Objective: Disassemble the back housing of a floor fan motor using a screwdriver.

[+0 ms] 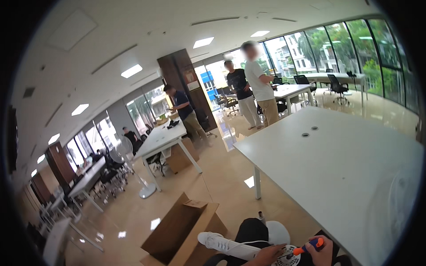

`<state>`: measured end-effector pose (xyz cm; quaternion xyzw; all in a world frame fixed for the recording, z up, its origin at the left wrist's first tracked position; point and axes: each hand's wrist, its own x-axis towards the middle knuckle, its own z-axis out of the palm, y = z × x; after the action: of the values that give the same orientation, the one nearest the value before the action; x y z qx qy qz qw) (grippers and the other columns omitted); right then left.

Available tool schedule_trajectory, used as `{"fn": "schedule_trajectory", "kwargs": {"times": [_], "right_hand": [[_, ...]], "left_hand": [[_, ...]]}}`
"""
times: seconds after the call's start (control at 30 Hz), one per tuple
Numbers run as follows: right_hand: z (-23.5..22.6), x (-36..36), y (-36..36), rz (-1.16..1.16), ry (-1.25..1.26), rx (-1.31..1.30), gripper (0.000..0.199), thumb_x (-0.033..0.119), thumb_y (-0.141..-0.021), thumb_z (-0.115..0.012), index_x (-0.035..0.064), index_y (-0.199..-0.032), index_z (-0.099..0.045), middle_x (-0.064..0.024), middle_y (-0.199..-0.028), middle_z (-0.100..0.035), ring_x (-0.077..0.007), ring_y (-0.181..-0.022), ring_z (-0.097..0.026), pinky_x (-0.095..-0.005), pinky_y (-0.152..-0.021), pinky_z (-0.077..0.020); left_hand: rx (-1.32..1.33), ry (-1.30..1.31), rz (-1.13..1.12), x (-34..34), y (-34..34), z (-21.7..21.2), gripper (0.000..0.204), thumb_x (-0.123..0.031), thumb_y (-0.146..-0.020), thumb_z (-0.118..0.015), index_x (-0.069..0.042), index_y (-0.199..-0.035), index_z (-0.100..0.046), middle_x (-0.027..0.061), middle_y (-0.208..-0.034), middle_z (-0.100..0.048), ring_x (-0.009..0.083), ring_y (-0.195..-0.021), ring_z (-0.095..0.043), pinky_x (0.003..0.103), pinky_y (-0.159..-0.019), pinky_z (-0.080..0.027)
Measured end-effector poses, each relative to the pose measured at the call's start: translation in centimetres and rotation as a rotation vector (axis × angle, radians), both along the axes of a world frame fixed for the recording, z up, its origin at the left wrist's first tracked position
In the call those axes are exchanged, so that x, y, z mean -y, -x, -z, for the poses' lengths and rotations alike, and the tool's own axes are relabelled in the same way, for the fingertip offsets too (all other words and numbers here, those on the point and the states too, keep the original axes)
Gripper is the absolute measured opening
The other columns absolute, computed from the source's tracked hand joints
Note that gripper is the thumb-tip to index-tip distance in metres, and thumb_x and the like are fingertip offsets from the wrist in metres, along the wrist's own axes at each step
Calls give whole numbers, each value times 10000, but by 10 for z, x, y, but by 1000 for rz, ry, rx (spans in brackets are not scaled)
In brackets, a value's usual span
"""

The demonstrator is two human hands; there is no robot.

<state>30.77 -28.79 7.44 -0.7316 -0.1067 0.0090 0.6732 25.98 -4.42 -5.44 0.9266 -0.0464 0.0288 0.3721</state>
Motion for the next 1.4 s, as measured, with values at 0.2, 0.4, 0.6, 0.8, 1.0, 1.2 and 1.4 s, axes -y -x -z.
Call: {"fn": "schedule_trajectory", "kwargs": {"times": [0.2, 0.4, 0.6, 0.8, 1.0, 1.2, 1.4], "right_hand": [[-26, -19, 6, -104, 50, 98, 258, 86, -737, -830, 4, -953, -715, -59, -820, -693, -127, -778, -650, -280, -752, -522], [-36, -7, 24, -96, 200, 124, 279, 103, -760, -834, 1, -987, -708, -73, -833, -686, -144, -772, -643, -285, -749, -514], [-40, -7, 20, -72, 328, 207, 330, 132, -808, -819, -2, -1075, -679, -120, -934, -725, -200, -882, -692, -333, -835, -530], [-34, -17, 4, -116, 260, 190, 325, 130, -865, -812, 13, -1128, -662, -104, -953, -737, -160, -870, -704, -291, -781, -561], [-25, -11, 8, -117, 170, 102, 316, 115, -893, -793, 0, -1149, -648, -97, -968, -727, -141, -895, -699, -281, -787, -573], [-26, -18, 11, -79, 174, 155, 309, 119, -892, -796, -5, -1134, -649, -98, -971, -726, -140, -873, -700, -268, -783, -568], [-19, -22, 6, -76, 236, 194, 308, 147, -883, -809, 2, -1106, -655, -96, -924, -722, -142, -802, -691, -262, -730, -559]], "left_hand": [[105, -56, -60, -8, 9, -12, 398, -242, -1004, -608, -134, -1387, -611, 197, -1005, -717, 367, -922, -716, 450, -795, -571], [139, -33, -28, -12, 31, -13, 363, -220, -1018, -587, -124, -1366, -623, 181, -949, -709, 367, -879, -709, 464, -764, -568], [103, 46, 24, -12, 29, -17, 383, -127, -982, -554, -81, -1358, -610, 236, -989, -683, 416, -953, -682, 504, -849, -537], [188, -21, 12, -23, 19, -24, 464, -45, -909, -592, -70, -1372, -611, 173, -1109, -726, 368, -1022, -686, 453, -899, -550], [267, 43, 10, -14, 17, -21, 400, -45, -941, -627, -104, -1337, -642, 153, -948, -721, 318, -837, -710, 405, -711, -572], [294, 13, -18, -12, 21, -24, 391, -57, -945, -638, -101, -1334, -642, 146, -905, -717, 310, -791, -698, 395, -693, -566], [264, 11, -16, -11, 17, -26, 367, -76, -950, -633, -92, -1316, -653, 160, -953, -727, 331, -835, -709, 411, -717, -570]]}}
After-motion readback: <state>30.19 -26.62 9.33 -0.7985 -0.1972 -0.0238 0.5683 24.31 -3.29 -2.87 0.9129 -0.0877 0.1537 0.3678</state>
